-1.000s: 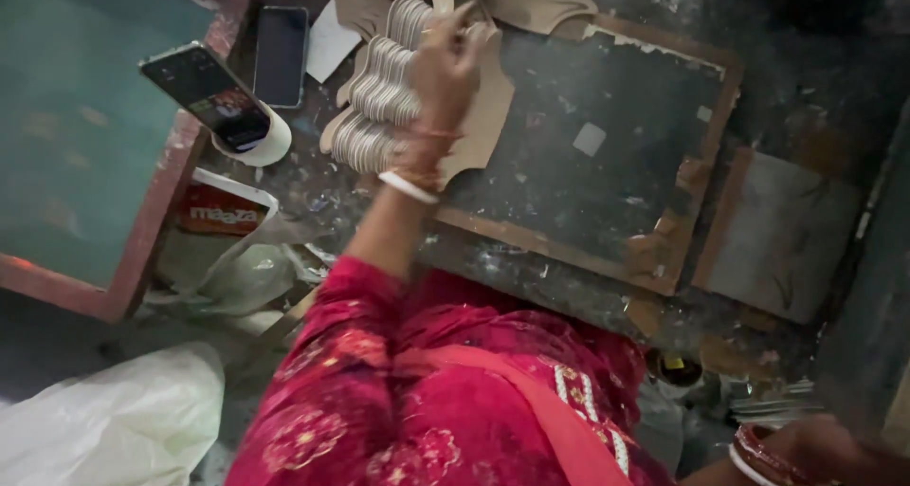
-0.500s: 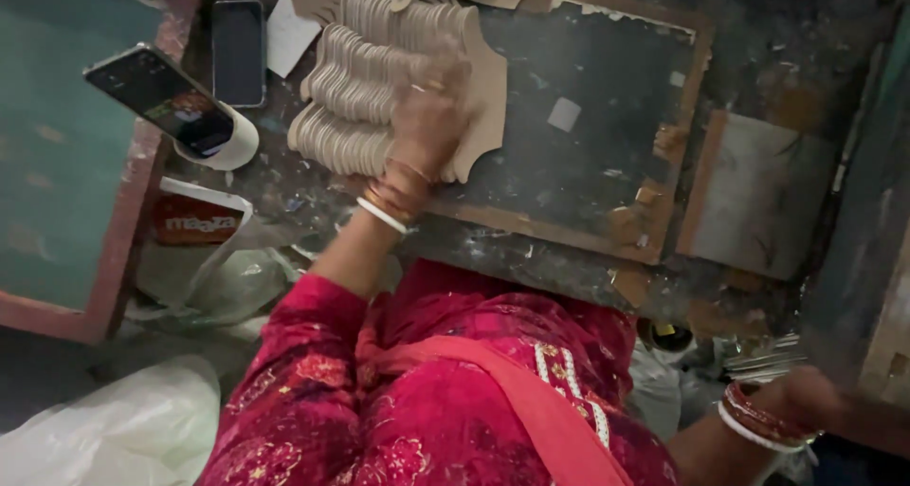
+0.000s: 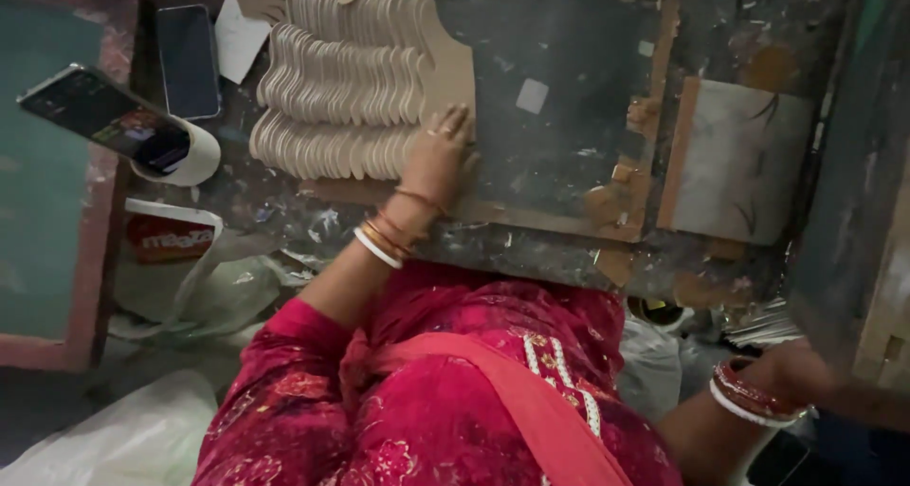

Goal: Manual screen printing of designs onto decorative paper cutouts.

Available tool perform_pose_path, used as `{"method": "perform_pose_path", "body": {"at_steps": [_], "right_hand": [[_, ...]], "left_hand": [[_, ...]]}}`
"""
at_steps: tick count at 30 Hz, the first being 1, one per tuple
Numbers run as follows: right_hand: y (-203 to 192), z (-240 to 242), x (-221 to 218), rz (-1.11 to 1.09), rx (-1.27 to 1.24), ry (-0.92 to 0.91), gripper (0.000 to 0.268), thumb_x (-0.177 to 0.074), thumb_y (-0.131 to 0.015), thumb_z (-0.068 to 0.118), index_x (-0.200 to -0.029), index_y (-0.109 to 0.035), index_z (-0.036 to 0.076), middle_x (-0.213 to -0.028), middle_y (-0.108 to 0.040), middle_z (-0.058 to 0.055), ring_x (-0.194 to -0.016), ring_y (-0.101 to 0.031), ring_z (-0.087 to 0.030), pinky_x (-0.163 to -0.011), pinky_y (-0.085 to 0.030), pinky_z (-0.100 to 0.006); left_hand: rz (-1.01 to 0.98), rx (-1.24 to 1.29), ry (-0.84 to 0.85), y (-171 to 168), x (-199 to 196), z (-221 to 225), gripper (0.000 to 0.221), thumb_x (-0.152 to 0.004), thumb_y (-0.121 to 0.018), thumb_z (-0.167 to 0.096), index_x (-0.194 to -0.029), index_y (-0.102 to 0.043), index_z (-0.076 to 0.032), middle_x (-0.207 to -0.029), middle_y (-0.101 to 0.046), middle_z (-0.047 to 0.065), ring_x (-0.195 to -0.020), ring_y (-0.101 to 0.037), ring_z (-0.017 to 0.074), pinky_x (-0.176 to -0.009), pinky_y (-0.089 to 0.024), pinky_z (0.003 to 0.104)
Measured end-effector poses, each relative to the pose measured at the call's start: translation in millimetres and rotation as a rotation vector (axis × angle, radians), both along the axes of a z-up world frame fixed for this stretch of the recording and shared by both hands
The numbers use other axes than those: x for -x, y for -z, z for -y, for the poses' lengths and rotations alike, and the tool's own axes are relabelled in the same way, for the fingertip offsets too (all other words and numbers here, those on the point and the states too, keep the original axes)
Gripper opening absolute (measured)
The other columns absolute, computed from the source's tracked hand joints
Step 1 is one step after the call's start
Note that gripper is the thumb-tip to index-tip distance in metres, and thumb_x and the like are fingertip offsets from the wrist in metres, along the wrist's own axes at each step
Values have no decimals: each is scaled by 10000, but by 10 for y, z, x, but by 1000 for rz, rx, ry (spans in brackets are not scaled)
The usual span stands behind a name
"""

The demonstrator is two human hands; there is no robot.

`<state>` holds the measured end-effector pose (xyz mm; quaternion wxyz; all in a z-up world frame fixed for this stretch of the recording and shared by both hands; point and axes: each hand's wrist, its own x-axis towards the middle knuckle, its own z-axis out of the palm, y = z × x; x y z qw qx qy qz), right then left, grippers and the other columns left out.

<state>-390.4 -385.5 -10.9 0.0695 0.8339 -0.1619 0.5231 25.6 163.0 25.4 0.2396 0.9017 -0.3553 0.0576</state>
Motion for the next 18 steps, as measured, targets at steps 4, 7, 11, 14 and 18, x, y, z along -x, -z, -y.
{"method": "perform_pose_path", "body": {"at_steps": [4,7,11,14,18], "right_hand": [[710,503,377,3,47,82,507,-1084,-632,218,-1493,-464,-30,-1483,-480,-223,-1281,-587,-389,-1119,-539,-495],[1017,605,478,11,87,149,528,-1087,-634,224,-1511,-453,-32,-1509,-468,-230,-1302,-581,-395,-1128,-534,-496],[286,-195,52,9,143,258,555,-1091,-637,232,-1535,-438,-34,-1543,-451,-240,-1330,-572,-404,-1141,-527,-498],[-867,-1161,-730,39,153,161,482,-1122,-665,192,-1509,-471,-20,-1518,-432,-214,-1302,-571,-412,-1103,-544,-519],[-984,-1258,-746,20,128,110,486,-1133,-667,188,-1518,-465,-29,-1521,-405,-214,-1323,-576,-415,-1099,-559,-537]], "left_hand": [[-102,-1,-84,-349,-225,-147,309,-907,-684,-196,-1151,-722,-11,-1331,-660,160,-1247,-599,345,-1044,-480,439],[-194,82,-149,-545,-105,-69,205,-938,-666,-177,-1064,-757,-43,-1260,-715,119,-1136,-668,332,-954,-538,443],[-85,122,126,-188,346,366,171,-880,-677,-133,-1007,-741,-38,-1279,-676,178,-1091,-665,356,-895,-552,468],[-6,196,257,219,533,842,339,-869,-646,-118,-1198,-694,-51,-1366,-629,153,-1314,-588,362,-1091,-499,451],[-182,131,268,312,87,1461,421,-881,-611,-76,-1298,-664,-62,-1449,-572,175,-1318,-521,366,-1082,-441,442]]}}
